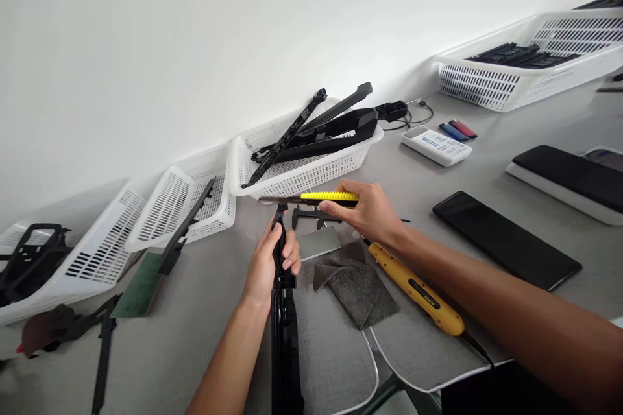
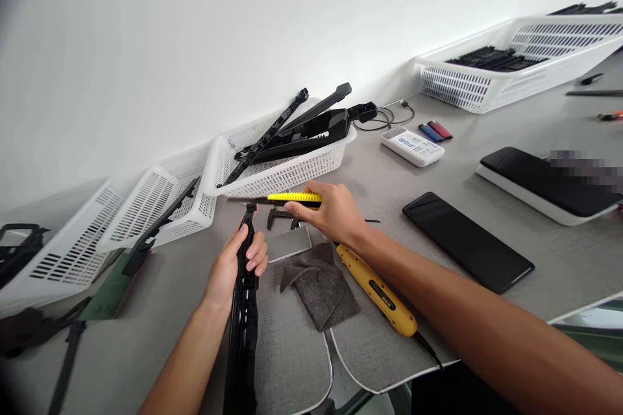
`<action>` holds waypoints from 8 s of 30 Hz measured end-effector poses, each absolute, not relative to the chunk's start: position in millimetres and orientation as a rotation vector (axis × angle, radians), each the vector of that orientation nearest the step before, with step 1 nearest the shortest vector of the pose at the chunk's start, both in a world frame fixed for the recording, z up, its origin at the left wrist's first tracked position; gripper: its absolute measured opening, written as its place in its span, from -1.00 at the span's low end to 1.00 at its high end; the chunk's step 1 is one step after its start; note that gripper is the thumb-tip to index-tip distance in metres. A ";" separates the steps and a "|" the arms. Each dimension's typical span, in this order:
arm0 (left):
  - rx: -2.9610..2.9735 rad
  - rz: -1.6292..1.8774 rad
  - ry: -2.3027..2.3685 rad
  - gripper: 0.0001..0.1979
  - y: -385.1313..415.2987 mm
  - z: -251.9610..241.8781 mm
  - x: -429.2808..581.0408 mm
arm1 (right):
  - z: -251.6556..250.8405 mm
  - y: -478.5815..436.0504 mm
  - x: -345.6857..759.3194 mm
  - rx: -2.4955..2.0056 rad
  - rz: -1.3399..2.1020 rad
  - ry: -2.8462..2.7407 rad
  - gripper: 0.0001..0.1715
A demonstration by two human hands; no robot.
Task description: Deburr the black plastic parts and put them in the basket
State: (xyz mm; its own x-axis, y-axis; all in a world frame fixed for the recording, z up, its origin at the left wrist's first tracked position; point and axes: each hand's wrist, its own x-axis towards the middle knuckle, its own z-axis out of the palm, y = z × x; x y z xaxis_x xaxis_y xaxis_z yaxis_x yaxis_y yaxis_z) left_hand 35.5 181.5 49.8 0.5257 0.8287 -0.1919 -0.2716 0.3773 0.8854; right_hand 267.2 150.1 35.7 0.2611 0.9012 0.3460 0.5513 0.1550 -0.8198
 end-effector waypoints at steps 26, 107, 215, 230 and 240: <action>0.942 0.754 0.654 -0.36 168.7 58.5 41.1 | 32.9 154.5 277.2 -1.568 0.394 -1.393 -0.37; 0.979 0.886 0.557 -0.42 182.3 50.0 31.8 | 46.4 151.4 291.9 -1.409 0.726 -1.544 -0.27; 1.003 0.572 0.487 -0.51 178.0 43.1 33.9 | 37.4 162.8 336.1 -1.510 0.058 -0.942 -0.33; 1.002 0.731 0.563 -0.46 182.4 51.1 31.8 | 48.7 155.6 314.1 -1.441 0.444 -1.309 -0.23; 1.018 0.638 0.538 -0.42 175.9 50.0 35.8 | 38.0 160.2 317.3 -1.516 0.273 -1.191 -0.24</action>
State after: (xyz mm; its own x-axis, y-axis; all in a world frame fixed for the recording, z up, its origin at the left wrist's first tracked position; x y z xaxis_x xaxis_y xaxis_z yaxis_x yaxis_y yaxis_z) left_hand 35.8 175.9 50.0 0.6993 0.7056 -0.1146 -0.2326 0.3762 0.8968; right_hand 317.3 160.2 38.0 0.4610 0.7820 0.4194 0.5208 0.1442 -0.8414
